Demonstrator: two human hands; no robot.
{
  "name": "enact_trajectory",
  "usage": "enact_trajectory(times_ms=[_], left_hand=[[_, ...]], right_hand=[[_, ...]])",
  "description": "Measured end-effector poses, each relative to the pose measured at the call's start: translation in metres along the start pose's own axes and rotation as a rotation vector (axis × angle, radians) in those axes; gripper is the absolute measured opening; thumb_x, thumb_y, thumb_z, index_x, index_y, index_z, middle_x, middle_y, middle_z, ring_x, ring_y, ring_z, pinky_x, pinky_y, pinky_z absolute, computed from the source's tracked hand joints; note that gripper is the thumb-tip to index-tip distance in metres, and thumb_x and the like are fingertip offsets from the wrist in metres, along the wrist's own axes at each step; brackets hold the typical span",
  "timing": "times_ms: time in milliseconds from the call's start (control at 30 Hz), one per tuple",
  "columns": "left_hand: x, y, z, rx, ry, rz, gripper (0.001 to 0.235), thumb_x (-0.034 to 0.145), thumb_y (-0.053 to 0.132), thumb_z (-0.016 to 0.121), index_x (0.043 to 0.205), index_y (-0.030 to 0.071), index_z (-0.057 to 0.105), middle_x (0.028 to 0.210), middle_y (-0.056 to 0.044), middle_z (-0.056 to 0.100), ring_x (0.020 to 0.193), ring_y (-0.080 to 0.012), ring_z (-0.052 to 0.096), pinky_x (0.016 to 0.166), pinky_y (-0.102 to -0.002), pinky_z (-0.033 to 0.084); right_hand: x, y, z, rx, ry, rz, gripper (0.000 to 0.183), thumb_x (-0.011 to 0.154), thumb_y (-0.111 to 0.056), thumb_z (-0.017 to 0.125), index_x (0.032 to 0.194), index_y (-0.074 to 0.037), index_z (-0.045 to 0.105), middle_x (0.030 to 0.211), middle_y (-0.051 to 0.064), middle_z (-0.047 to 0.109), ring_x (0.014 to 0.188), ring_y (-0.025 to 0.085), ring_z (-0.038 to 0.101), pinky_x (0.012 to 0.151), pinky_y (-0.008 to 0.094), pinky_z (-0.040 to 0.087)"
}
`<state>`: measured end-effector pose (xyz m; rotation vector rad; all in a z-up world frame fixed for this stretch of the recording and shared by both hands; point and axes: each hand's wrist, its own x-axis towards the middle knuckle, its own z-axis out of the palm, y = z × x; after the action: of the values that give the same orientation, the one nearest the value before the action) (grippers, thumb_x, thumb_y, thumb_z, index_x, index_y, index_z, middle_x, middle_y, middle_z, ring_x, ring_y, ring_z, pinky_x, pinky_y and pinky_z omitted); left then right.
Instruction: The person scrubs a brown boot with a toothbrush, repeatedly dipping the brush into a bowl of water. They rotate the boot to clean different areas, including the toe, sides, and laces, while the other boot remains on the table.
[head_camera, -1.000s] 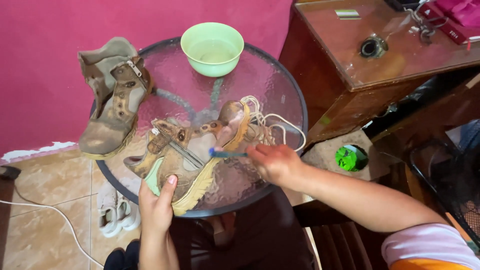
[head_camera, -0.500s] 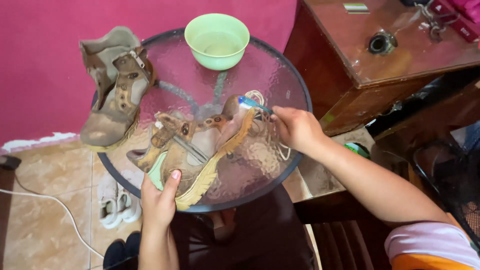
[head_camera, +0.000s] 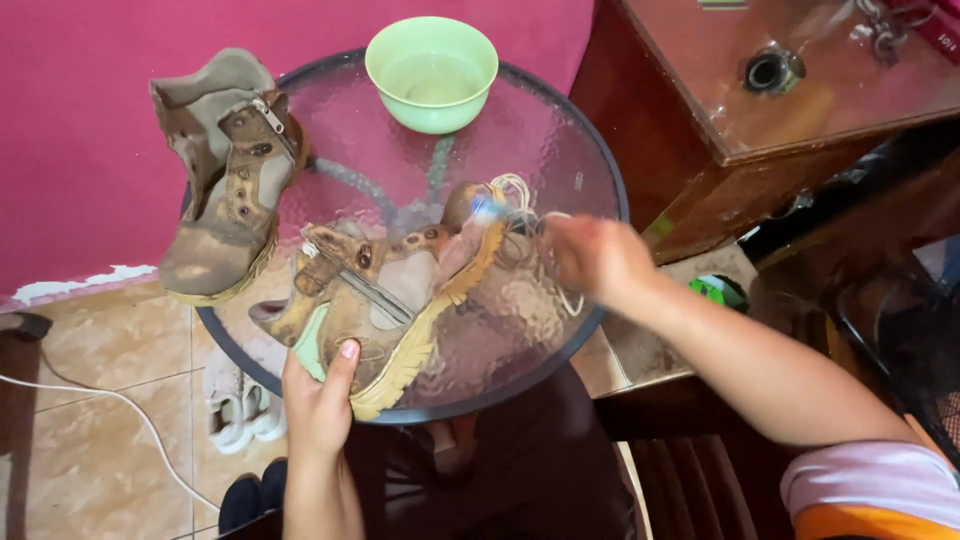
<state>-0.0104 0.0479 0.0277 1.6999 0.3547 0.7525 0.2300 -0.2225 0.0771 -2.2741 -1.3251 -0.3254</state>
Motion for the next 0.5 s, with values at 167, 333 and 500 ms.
enact_trajectory(times_ms=[167,333,500], left_hand=[[0.001,0.006,0.002,0.049,-0.012,-0.013,0.056,0.093,0.030,0.062,0.140,0.000,0.055,0.141,-0.017,0.061,0.136,-0.0313,0.055,0.115,-0.042,0.040],[-0.003,0.003,-0.004,0.025,-0.033,0.005,0.057,0.094,0.033,0.061,0.140,0.001,0.054,0.141,-0.016,0.060,0.135,-0.0298,0.055,0.116,-0.042,0.039],[-0.001,0.002,-0.002,0.043,-0.033,0.017,0.056,0.094,0.030,0.061,0.140,-0.001,0.054,0.142,-0.018,0.059,0.137,-0.0308,0.053,0.117,-0.042,0.038]], right_hand=[[-0.028,0.004,0.034,-0.053,0.020,-0.218,0.025,0.096,-0.006,0.065,0.121,-0.006,0.061,0.092,0.002,0.066,0.075,0.014,0.068,0.051,0.019,0.059],[-0.007,-0.010,0.005,-0.047,-0.004,0.165,0.017,0.102,-0.012,0.049,0.086,-0.011,0.044,0.068,0.014,0.051,0.057,0.040,0.046,0.049,0.050,0.031],[-0.044,0.053,0.055,-0.072,0.142,-0.402,0.051,0.092,-0.008,0.073,0.139,0.002,0.055,0.130,0.018,0.069,0.112,0.030,0.074,0.071,0.034,0.065]])
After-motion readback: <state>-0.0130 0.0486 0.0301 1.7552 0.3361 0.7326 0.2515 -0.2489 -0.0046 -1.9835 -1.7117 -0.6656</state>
